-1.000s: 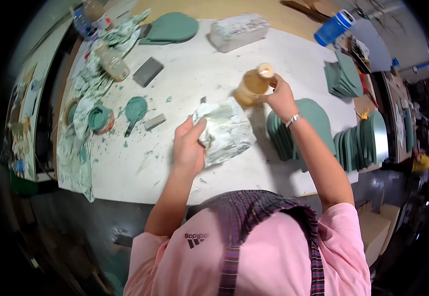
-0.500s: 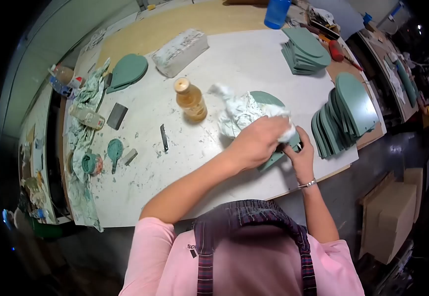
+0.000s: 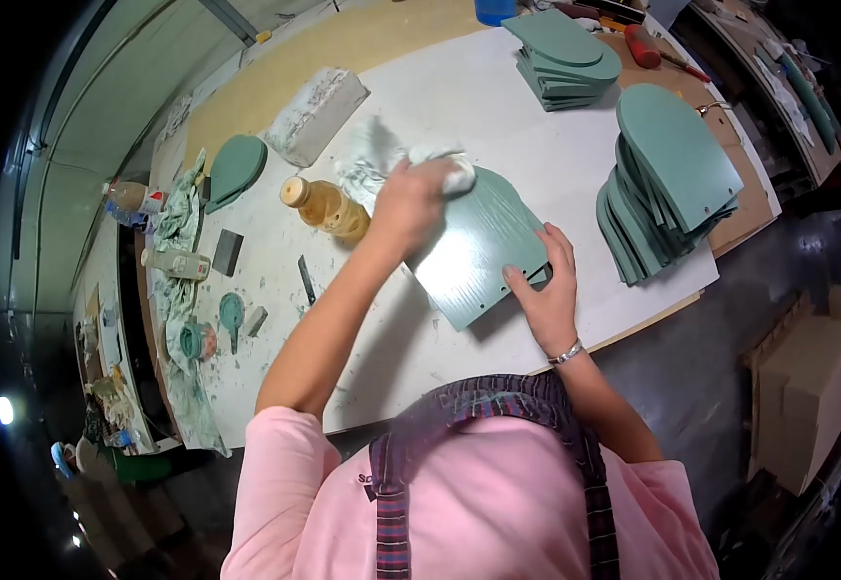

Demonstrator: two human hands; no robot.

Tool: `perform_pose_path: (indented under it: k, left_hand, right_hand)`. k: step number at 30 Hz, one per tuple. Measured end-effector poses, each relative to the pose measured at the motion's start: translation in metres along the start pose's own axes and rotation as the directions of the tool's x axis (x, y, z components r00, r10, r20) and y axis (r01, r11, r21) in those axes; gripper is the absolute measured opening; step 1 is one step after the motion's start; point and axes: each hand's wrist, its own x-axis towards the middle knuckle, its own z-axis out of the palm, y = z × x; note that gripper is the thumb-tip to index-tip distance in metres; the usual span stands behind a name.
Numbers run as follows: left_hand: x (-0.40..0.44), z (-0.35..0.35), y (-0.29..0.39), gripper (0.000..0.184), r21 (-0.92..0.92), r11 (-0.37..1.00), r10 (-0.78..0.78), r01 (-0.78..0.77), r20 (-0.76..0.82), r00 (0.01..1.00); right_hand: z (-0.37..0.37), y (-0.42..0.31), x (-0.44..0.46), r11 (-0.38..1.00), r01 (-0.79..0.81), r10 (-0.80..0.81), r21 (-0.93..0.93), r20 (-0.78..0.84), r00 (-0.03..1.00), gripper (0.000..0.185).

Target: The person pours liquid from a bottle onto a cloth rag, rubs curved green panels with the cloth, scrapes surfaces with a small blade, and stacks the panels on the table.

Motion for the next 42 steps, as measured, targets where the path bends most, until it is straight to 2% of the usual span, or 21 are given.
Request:
perform_pose_path:
  k: [3,4,12,14,16,18,19,20,22,23,24,26,28,30,32,34,36,37,39,40,42]
  left_hand:
    - [-0.021,0.035,0.016,0.041,0.213,0.953,0.256,-0.217,-0.176,0.951]
    - [-0.028,0.040,0.029,0.044,0.095,0.939,0.342,-0.331,-0.145,0.928]
    - [-0.007,-0.009,0.001,0.035,0.112,0.993,-0.020,0.038,-0.157,0.987]
    - [-0.023,0.007,0.029,0.039,0.116,0.930,0.356,-0.348,-0.056,0.933]
    - [-0.027,0.018,0.017,0.039,0.210,0.928,0.320,-0.306,-0.033,0.947]
    - [-0.013,0.008,-0.023,0.042,0.030,0.988,-0.148,0.152,-0.097,0.984]
    - [-0.003,-0.018,-0.005,0.046,-0.200,0.858,-0.457,0.473,0.123,0.881]
    - [-0.007,-0.023,-0.016,0.050,0.065,0.949,-0.311,0.309,0.020,0.950]
    - [-0.027,-0.003,-0.013,0.035,0.059,0.998,0.033,-0.022,-0.186,0.982]
    - [-0.038,0.008,0.004,0.038,0.079,0.970,0.241,-0.231,-0.174,0.955]
    - [-0.050,0.006,0.022,0.039,0.104,0.947,0.299,-0.303,0.046,0.953]
    - [-0.056,0.009,-0.006,0.038,0.077,0.974,0.220,-0.214,-0.089,0.971]
    - [-0.054,-0.001,-0.039,0.037,-0.134,0.977,-0.188,0.163,-0.200,0.962]
    - [-0.063,-0.019,-0.047,0.038,-0.161,0.931,-0.357,0.329,-0.204,0.911]
    - [-0.078,-0.018,-0.024,0.038,-0.195,0.963,-0.235,0.187,-0.259,0.937]
    - [-0.093,-0.006,-0.007,0.038,-0.037,0.999,0.002,-0.006,-0.110,0.994]
    - [-0.100,0.004,-0.013,0.036,-0.134,0.990,-0.052,0.034,-0.136,0.989]
    - [-0.102,0.007,-0.019,0.036,-0.140,0.990,-0.054,0.034,-0.149,0.987]
    - [-0.106,0.006,-0.023,0.034,-0.575,0.795,-0.361,0.196,-0.189,0.913]
    - [-0.108,0.003,-0.020,0.034,-0.580,0.792,-0.364,0.189,-0.201,0.909]
    - [-0.112,-0.013,-0.007,0.035,-0.641,0.747,-0.402,0.177,-0.223,0.888]
  right_hand:
    - [0.001,0.001,0.001,1.000,-0.002,0.002,0.000,-0.013,1.000,0.062]
    - [0.002,0.002,0.000,1.000,0.009,-0.009,0.017,-0.031,0.999,0.061]
    - [0.003,0.003,0.002,1.000,0.006,-0.006,0.010,-0.037,0.999,0.062]
    - [0.004,0.004,-0.001,1.000,0.026,-0.026,0.009,-0.033,0.999,0.062]
    - [0.005,0.004,-0.002,1.000,0.015,-0.015,0.017,-0.021,1.000,0.062]
    - [0.004,0.004,-0.002,1.000,-0.002,0.002,0.011,-0.035,0.999,0.062]
    - [0.004,0.004,-0.003,1.000,-0.001,0.001,0.003,-0.031,1.000,0.062]
    - [0.004,0.003,0.000,1.000,0.005,-0.005,-0.003,-0.028,1.000,0.062]
    - [0.003,0.003,0.002,0.999,0.025,-0.026,-0.021,-0.028,0.999,0.061]
    - [0.004,0.003,-0.002,0.999,0.034,-0.035,-0.039,-0.016,0.999,0.061]
    - [0.005,0.003,-0.001,0.999,0.030,-0.031,-0.037,-0.014,0.999,0.061]
    - [0.004,0.001,-0.001,0.999,0.036,-0.037,-0.029,-0.020,0.999,0.061]
    - [0.002,0.000,-0.001,0.999,0.014,-0.014,-0.034,-0.007,1.000,0.061]
    - [-0.001,-0.004,0.003,0.999,0.010,-0.010,-0.034,0.007,1.000,0.062]
    - [-0.008,-0.012,0.006,0.990,0.037,-0.036,-0.140,0.006,0.999,0.053]
    - [-0.017,-0.019,0.009,0.958,0.077,-0.080,-0.275,-0.002,0.997,0.047]
    - [-0.023,-0.028,0.013,0.901,0.128,-0.139,-0.415,0.004,0.990,0.041]
    - [-0.026,-0.033,0.013,0.951,0.039,-0.029,-0.308,0.036,0.999,0.037]
    - [-0.038,-0.052,0.018,0.949,-0.310,0.314,-0.056,0.233,0.921,0.027]
    - [-0.040,-0.062,0.021,0.953,-0.297,0.304,-0.064,0.237,0.923,0.027]
    - [-0.039,-0.076,0.023,0.512,-0.647,0.361,0.565,0.541,0.759,0.036]
